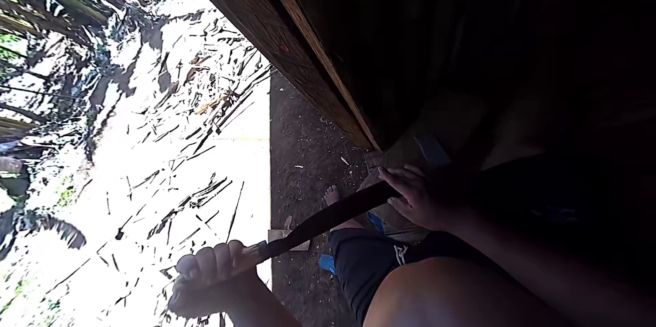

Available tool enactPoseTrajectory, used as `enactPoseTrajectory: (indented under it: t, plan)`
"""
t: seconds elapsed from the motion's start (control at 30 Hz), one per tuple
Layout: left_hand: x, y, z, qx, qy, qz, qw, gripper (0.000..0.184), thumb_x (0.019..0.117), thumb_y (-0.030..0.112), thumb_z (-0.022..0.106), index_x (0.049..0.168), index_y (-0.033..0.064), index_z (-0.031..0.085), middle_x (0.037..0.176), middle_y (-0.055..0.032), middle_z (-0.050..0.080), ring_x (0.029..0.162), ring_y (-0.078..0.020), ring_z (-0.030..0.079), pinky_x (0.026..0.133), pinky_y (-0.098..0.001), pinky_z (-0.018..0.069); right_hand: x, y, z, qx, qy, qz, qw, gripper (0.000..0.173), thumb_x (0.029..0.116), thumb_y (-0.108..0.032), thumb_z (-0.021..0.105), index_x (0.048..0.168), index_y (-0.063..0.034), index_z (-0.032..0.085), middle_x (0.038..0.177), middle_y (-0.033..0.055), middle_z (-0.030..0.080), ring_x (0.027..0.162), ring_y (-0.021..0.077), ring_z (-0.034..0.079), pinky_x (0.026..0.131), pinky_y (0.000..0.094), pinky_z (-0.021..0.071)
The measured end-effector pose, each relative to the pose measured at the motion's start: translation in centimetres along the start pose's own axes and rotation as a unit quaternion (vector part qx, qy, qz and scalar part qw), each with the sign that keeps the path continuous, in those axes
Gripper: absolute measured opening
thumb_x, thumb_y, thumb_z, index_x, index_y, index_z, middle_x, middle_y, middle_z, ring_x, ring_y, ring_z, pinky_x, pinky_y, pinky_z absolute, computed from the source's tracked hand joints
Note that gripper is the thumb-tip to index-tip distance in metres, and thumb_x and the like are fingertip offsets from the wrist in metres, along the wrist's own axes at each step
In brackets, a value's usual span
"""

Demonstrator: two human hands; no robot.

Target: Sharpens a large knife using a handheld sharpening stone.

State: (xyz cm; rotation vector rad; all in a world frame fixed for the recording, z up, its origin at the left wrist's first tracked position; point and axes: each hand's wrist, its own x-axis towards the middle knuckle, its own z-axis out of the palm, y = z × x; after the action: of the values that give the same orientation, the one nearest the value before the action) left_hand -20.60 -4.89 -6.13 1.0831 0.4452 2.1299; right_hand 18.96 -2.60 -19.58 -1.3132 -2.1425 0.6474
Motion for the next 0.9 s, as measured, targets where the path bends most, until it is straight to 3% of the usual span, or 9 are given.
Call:
enactPoseTrajectory:
  t: [0.17, 0.73, 0.9]
  plan:
    - [0.0, 0.2, 0.0, -0.011, -0.011, -0.008, 1.000, 0.037, 0.0998, 0.034, 0.045, 0.070, 0.0114, 0.047, 0.051, 0.0033, 0.038, 0.039, -0.0116, 0.041, 0.039, -0.0283, 0.0399, 0.0, -0.2, -0.1, 0.005, -0.007, -0.012, 1.000, 0.061, 0.1029, -0.033, 0.052, 0.161, -0.0185, 0.038, 0.149, -0.0025, 0.059, 0.143, 0.0153, 0.048, 0.126, 0.0475, 0.0245]
    - [-0.2, 0.4, 0.7, 0.039, 0.004, 0.002, 0.999, 0.042, 0.1027, 0.039, 0.037, 0.071, 0.0138, 0.046, 0.050, 0.0047, 0.036, 0.040, -0.0103, 0.039, 0.039, -0.0275, 0.0384, 0.8, -1.1, -0.1, 0.018, -0.010, -0.067, 0.998, 0.057, 0.1037, -0.029, 0.051, 0.159, -0.0188, 0.042, 0.148, -0.0003, 0.059, 0.140, 0.0151, 0.051, 0.125, 0.0471, 0.0275]
    - [-0.2, 0.4, 0.6, 0.022, -0.004, -0.001, 1.000, 0.039, 0.1013, 0.038, 0.041, 0.071, 0.0137, 0.047, 0.051, 0.0050, 0.036, 0.040, -0.0099, 0.039, 0.039, -0.0271, 0.0384, 1.1, -1.2, 0.2, 0.025, 0.009, -0.080, 0.996, 0.054, 0.1049, -0.029, 0.049, 0.157, -0.0176, 0.045, 0.145, -0.0001, 0.062, 0.139, 0.0148, 0.053, 0.125, 0.0457, 0.0288]
